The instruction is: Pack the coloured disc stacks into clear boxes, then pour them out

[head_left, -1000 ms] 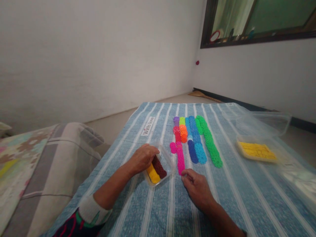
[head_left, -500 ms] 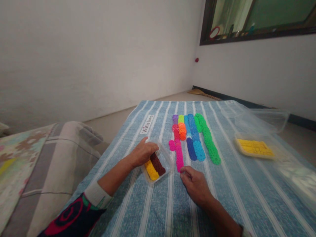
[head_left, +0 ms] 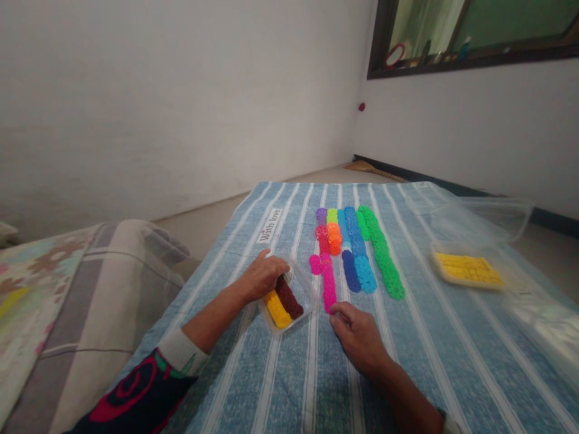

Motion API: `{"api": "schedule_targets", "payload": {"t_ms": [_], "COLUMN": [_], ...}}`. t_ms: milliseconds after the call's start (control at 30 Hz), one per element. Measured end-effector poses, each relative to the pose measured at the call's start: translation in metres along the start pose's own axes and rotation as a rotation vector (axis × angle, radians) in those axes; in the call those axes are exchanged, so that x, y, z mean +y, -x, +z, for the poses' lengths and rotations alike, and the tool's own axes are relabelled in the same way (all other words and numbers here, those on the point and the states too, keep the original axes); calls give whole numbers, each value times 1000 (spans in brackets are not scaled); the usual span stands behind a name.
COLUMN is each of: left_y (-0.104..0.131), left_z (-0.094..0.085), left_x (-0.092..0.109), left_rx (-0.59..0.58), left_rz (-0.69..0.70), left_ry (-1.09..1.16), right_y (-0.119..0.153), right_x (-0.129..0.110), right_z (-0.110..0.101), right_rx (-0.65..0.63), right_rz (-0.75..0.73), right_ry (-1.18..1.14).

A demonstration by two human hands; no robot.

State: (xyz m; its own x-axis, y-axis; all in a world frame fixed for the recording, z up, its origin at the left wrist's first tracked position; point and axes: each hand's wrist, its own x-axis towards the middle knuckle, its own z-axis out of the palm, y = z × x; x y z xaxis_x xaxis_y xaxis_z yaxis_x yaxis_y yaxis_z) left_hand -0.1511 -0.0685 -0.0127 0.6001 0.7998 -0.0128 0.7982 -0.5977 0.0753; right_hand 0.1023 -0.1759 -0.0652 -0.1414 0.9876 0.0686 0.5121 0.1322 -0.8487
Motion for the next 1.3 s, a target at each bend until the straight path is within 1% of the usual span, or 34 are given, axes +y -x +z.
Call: {"api": "schedule_targets", "payload": {"t_ms": [100, 300, 467, 667, 767, 867, 1100, 1300], "left_y": [-1, -1, 0, 0, 1, 3, 8, 14], "left_z": [-2, -8, -10, -10, -9, -10, -12, -6], "left_x": [1, 3, 5, 5, 3, 1, -11, -20], "left_rx": [-7, -16, -23, -18, 27, 99, 331, 405], "left_rz": [-24, -22, -41, -28, -8, 7, -61, -76], "left_ry": [17, 73, 48, 30, 20, 2, -17, 7], "right_y": [0, 0, 0, 0, 0, -1, 0, 1], "right_x": [-1, -1, 0, -1, -1, -2, 0, 5], "right_z": [-1, 0, 0, 0, 1, 1, 1, 3], "right_rx": [-6, -8, 5, 0, 0, 12, 20, 24], "right_rz": [9, 16, -1, 8, 9, 5, -4, -5], "right_ry": [-5, -10, -19, -19, -14, -11, -36, -37]}}
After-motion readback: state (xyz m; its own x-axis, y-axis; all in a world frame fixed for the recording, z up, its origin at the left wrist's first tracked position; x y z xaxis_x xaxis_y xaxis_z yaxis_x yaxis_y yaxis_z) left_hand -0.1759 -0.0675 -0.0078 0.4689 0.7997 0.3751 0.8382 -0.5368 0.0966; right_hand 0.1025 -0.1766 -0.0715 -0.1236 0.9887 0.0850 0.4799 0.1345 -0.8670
